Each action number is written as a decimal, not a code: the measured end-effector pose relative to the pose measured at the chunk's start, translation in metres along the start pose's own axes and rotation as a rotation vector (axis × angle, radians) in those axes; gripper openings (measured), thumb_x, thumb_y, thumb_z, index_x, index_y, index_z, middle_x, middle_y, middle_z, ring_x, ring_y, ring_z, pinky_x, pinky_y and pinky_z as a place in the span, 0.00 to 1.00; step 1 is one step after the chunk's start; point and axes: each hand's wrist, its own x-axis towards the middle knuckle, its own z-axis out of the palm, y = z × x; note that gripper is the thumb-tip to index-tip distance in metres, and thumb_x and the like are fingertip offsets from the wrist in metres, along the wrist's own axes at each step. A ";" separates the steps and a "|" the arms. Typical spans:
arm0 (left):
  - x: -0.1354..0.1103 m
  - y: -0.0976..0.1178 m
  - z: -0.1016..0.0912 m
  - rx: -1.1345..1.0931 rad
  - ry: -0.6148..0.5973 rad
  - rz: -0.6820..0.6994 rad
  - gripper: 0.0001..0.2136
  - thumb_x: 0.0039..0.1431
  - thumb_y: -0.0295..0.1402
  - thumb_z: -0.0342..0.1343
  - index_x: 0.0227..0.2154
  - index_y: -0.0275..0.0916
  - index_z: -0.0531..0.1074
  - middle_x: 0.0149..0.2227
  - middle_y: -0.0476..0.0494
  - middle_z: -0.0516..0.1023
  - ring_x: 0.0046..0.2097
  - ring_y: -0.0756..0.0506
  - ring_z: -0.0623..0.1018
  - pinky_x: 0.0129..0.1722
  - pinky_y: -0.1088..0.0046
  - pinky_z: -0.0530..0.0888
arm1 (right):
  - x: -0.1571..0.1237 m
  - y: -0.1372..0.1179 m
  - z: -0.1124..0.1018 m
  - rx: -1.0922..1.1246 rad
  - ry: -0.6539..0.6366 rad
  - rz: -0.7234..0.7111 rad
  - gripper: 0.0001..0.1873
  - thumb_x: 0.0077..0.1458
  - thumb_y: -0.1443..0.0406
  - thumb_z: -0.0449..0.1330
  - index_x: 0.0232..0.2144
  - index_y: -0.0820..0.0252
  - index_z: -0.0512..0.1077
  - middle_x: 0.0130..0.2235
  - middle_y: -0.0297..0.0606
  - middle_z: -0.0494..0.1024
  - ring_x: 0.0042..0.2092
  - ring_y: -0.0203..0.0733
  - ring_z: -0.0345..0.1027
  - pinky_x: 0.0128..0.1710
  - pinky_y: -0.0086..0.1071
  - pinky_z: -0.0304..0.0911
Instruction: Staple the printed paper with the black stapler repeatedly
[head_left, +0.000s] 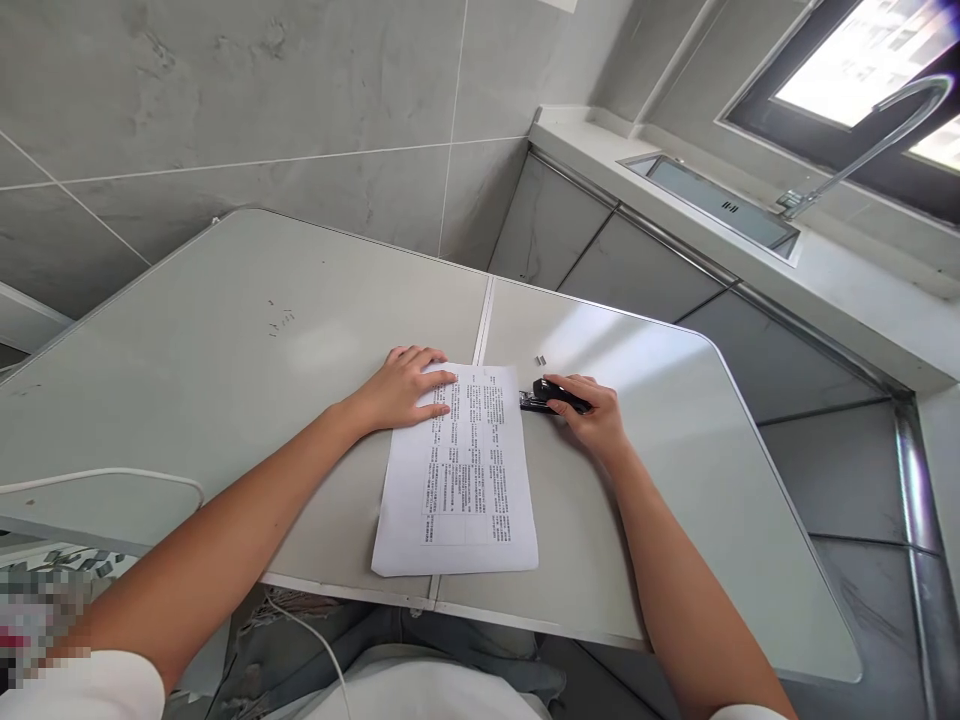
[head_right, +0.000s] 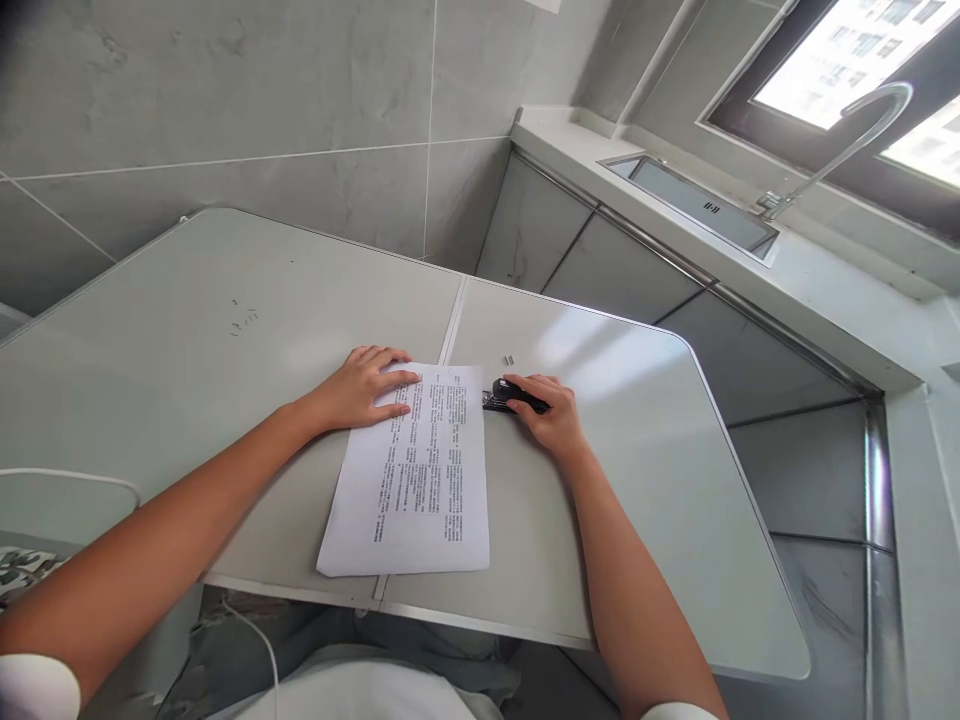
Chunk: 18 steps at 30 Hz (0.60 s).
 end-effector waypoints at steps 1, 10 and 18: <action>0.000 -0.001 -0.001 0.001 0.002 -0.003 0.19 0.63 0.46 0.61 0.55 0.49 0.77 0.60 0.40 0.69 0.58 0.35 0.69 0.64 0.47 0.58 | 0.000 0.000 -0.001 0.005 -0.011 -0.024 0.16 0.60 0.58 0.64 0.49 0.49 0.81 0.40 0.36 0.84 0.41 0.47 0.76 0.49 0.45 0.70; 0.000 0.007 0.000 -0.014 -0.030 0.070 0.19 0.63 0.45 0.60 0.55 0.49 0.77 0.61 0.39 0.69 0.60 0.34 0.68 0.64 0.47 0.58 | -0.001 -0.007 0.006 0.031 -0.031 -0.109 0.17 0.61 0.59 0.65 0.53 0.47 0.79 0.40 0.35 0.84 0.40 0.45 0.76 0.50 0.46 0.69; 0.000 0.017 0.004 -0.045 -0.098 0.155 0.20 0.63 0.47 0.61 0.56 0.51 0.76 0.62 0.40 0.69 0.60 0.33 0.68 0.64 0.48 0.58 | 0.000 -0.017 0.014 -0.092 -0.099 -0.115 0.20 0.68 0.60 0.57 0.60 0.43 0.74 0.49 0.36 0.82 0.48 0.46 0.75 0.54 0.46 0.65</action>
